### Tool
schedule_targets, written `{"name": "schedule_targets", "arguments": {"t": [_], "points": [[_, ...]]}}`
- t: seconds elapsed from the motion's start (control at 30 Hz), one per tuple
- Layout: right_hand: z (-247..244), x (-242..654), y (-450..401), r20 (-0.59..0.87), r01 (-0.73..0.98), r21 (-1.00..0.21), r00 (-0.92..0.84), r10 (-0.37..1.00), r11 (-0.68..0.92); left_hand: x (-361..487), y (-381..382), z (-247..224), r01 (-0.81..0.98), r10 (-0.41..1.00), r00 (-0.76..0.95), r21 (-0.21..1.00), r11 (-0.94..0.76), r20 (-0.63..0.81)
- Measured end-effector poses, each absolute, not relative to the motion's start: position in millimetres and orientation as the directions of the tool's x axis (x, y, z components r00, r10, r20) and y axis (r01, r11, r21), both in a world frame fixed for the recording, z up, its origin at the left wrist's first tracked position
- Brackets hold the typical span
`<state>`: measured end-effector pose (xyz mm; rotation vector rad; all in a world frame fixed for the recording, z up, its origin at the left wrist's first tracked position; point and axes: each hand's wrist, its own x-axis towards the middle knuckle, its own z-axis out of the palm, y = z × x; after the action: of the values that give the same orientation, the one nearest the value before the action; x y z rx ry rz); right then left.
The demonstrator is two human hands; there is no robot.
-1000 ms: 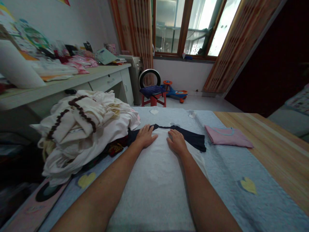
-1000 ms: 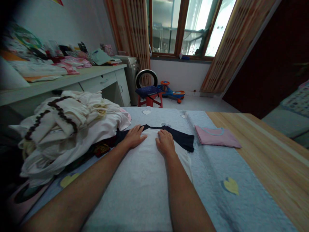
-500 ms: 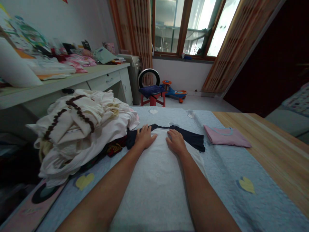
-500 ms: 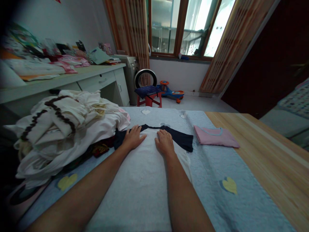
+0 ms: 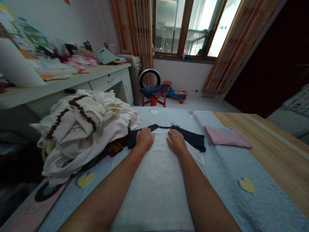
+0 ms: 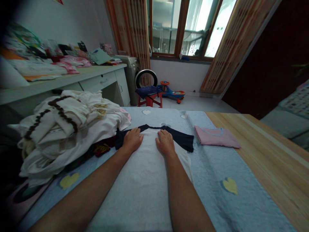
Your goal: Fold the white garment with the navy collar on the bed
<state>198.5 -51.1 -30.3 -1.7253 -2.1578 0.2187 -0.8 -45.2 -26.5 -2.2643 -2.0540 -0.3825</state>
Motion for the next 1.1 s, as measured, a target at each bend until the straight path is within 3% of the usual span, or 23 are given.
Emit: {"name": "schedule_targets", "arguments": {"t": [0.37, 1.1], "points": [[-29, 197, -52, 0.183, 0.901, -0.364, -0.178, 0.967, 0.235, -13, -57, -23, 0.994, 1.0, -0.01, 0.106, 0.01, -0.004], [-28, 197, -52, 0.182, 0.906, -0.351, -0.182, 0.966, 0.237, -13, -60, -29, 0.996, 0.995, -0.053, 0.071, 0.047, 0.081]]}}
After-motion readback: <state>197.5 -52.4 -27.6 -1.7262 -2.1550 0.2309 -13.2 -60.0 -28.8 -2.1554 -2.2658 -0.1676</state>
